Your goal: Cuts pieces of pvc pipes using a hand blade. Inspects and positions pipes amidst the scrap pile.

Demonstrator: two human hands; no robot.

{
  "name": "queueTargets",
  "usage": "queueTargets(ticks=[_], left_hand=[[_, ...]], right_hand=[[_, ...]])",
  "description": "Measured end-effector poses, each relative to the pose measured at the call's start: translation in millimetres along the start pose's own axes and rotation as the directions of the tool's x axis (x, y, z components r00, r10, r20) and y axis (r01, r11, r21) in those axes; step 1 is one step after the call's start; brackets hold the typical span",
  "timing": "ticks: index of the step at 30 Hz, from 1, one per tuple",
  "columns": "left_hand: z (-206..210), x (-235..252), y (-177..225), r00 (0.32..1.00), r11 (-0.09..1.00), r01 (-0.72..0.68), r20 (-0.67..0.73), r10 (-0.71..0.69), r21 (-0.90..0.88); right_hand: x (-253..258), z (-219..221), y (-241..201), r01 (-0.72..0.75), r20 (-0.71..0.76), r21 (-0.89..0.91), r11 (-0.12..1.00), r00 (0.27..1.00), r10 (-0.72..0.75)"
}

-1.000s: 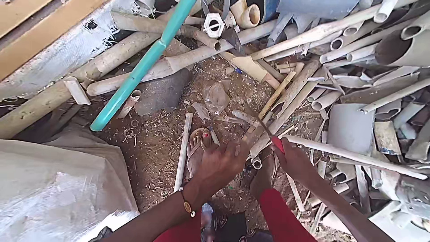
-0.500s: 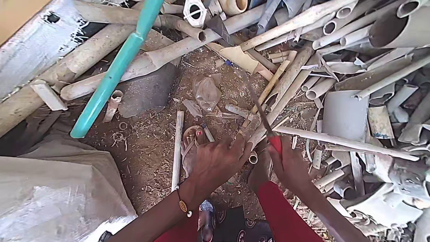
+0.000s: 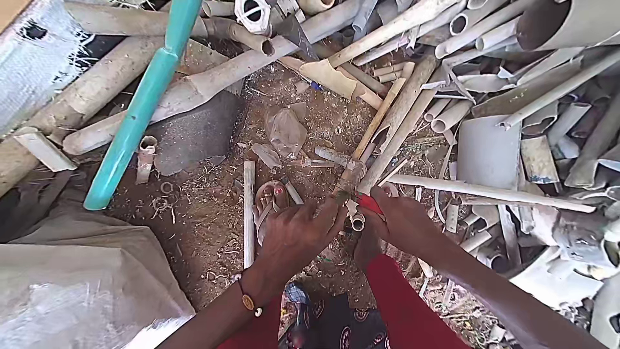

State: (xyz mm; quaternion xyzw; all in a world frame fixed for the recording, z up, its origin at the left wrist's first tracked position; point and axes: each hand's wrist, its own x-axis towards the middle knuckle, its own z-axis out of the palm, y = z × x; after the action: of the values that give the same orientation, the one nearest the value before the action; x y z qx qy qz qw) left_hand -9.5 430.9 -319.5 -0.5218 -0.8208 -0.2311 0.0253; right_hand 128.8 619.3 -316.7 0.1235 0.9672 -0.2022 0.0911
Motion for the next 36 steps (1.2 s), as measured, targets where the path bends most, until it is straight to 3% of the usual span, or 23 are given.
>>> queueTargets(ticks=[2,6,7,8,9,10,11,13,15,16,19,21,22,24,25,27,28,29,30,31,32,34,36], left_hand=[[-1,0,-1,1.0,1.0,-0.013,0.011,0.013,-0.008],[-2,3,3,1.0,1.0,0.022,0.016,-0.022,-0.007],[-2,5,2,1.0,1.0,0.019,0.013,-0.019,0.0],[-3,6,1,1.0,1.0,0.007,0.016,-0.007,0.007],[-3,5,1,1.0,1.0,-0.011,0.017,0.011,0.008],[-2,2,1,0.999,1.0,-0.028,0.016,0.028,0.008],[1,1,1,0.999,0.999,-0.041,0.007,0.041,0.006],[1,-3,0,0.999,1.0,-0.029,0.015,0.03,-0.002],[2,0,-1,0.999,0.999,-0.032,0.018,0.032,-0.015],[3,1,-2,0.999,0.999,-0.034,0.01,0.034,-0.01],[3,-9,-3,0.997,0.997,-0.082,0.017,0.082,-0.012],[5,-11,-6,0.997,0.997,-0.074,0.005,0.074,-0.005],[0,-17,-6,0.997,0.997,-0.07,0.032,0.07,-0.015],[3,-10,-9,0.997,0.997,-0.072,0.007,0.072,-0.008],[3,-10,-7,0.998,0.998,-0.055,0.004,0.055,-0.008],[1,-9,-4,0.999,0.999,-0.041,0.017,0.041,-0.013],[1,-6,-4,0.999,0.999,-0.048,0.014,0.048,-0.007],[0,-6,-4,0.998,0.998,-0.058,0.018,0.058,-0.003],[0,-8,-3,0.997,0.997,-0.072,0.021,0.072,-0.006],[1,-10,-3,0.996,0.997,-0.082,0.024,0.082,-0.015],[4,-7,-4,0.998,0.998,-0.064,0.009,0.064,-0.015],[-3,-11,-3,0.998,0.999,-0.036,0.045,0.038,-0.036],[0,-4,-6,0.999,0.999,-0.036,0.028,0.037,-0.038]], right_hand=[[-2,-19,-8,-0.01,0.014,-0.026,1.0,1.0,0.01],[-18,-31,-13,0.006,-0.307,0.081,0.997,0.952,0.019],[-21,-21,-3,-0.006,-0.287,0.057,0.998,0.958,0.022],[-25,-6,11,-0.06,-0.168,0.028,0.998,0.984,0.064],[-26,4,29,-0.179,0.061,0.035,0.983,0.982,0.176],[-22,9,46,-0.3,0.25,0.011,0.954,0.925,0.288],[-16,8,58,-0.333,0.322,-0.039,0.942,0.888,0.327],[-11,-6,49,-0.266,0.262,-0.039,0.963,0.928,0.266],[-18,-12,24,-0.111,-0.004,0.011,0.994,0.994,0.111],[-17,-12,19,-0.053,-0.054,-0.009,0.999,0.997,0.052],[-10,-2,37,-0.113,0.203,-0.027,0.993,0.972,0.116],[6,-18,43,-0.082,0.284,-0.093,0.992,0.953,0.105],[-1,-22,32,-0.064,0.245,-0.089,0.994,0.966,0.084],[-4,-33,17,-0.002,-0.042,-0.06,0.998,0.999,0.0],[-9,-34,9,0.029,-0.186,-0.003,1.0,0.982,-0.029],[-22,-21,3,0.029,-0.262,0.105,0.994,0.965,-0.001],[-25,-7,13,-0.014,-0.164,0.095,0.995,0.986,0.03],[-25,5,26,-0.129,0.06,0.055,0.99,0.99,0.126],[-19,12,41,-0.282,0.281,0.038,0.959,0.924,0.261],[-13,12,54,-0.348,0.369,-0.008,0.938,0.87,0.326],[-2,-1,59,-0.344,0.383,-0.032,0.938,0.863,0.329],[-16,-13,33,-0.212,0.118,0.095,0.973,0.973,0.201],[-15,-19,13,-0.024,-0.214,0.206,0.978,0.974,0.069]])
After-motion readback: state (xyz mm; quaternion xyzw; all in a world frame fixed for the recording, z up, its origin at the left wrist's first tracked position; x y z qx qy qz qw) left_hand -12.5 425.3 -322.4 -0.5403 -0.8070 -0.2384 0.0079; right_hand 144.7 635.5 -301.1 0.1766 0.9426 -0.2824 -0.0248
